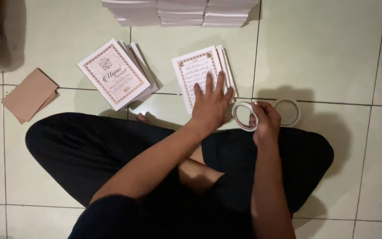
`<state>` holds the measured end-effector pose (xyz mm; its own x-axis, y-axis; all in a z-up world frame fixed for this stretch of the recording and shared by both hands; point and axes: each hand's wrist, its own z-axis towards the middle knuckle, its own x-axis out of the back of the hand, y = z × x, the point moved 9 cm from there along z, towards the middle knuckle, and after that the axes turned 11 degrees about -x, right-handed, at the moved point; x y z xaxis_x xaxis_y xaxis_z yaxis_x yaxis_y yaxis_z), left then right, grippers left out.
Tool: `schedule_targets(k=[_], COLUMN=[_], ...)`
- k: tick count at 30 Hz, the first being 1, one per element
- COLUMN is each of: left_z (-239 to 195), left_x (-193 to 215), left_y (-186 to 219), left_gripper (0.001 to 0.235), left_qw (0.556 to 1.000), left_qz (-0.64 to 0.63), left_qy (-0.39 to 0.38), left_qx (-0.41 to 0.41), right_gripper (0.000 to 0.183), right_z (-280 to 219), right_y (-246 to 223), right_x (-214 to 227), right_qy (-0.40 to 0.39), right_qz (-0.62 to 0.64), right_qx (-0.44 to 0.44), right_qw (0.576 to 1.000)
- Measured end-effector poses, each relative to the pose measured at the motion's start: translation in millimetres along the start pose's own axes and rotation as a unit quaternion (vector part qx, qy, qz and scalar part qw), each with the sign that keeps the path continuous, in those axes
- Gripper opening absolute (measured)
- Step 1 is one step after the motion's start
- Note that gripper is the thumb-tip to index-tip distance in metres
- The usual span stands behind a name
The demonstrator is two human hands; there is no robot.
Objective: The person sits on the floor and uses clear tape to seal the spines of small books. They apply tape to the spine of each book individually, then stack the finished books into a pile.
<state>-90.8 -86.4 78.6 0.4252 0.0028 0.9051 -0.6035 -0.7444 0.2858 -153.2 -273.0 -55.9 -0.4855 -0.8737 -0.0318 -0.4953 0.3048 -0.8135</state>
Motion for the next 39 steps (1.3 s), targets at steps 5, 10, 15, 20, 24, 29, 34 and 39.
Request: schedule_targets(k=[5,10,15,20,24,29,34,39], left_z=[11,7,-22,-10,-65,-192,-215,-220], left_x=[-27,-30,16,37,99,83,-15,-112], left_y=[-6,-12,-2,-65,-161,-223,-224,-243], left_gripper=[0.049,0.030,0.018,0.032,0.031,0.027,0.049,0.055], left_qw=[0.987,0.965,0.919,0.973,0.899,0.582,0.275,0.408], left_qz=[0.081,0.125,0.170,-0.004,-0.126,-0.491,-0.554,-0.416], left_qy=[0.133,0.217,0.344,0.230,0.389,0.589,0.732,0.673], left_qx=[-0.044,-0.073,-0.095,0.001,0.158,0.271,0.287,0.456], right_gripper=[0.014,0.012,0.015,0.012,0.014,0.011,0.007,0.008], right_z=[11,16,17,24,13,13,23,23], right_y=[10,14,15,16,9,9,20,19], right_x=[6,3,8,7,4,7,15,21], right_qy=[-0.003,-0.014,-0.009,-0.013,0.008,0.055,0.036,0.031], right_qz=[0.034,0.042,0.039,0.024,0.031,0.033,0.000,0.008], right_qx=[-0.014,-0.017,-0.006,-0.021,-0.035,-0.082,-0.080,-0.074], right_qw=[0.999,0.999,0.999,0.999,0.999,0.995,0.996,0.997])
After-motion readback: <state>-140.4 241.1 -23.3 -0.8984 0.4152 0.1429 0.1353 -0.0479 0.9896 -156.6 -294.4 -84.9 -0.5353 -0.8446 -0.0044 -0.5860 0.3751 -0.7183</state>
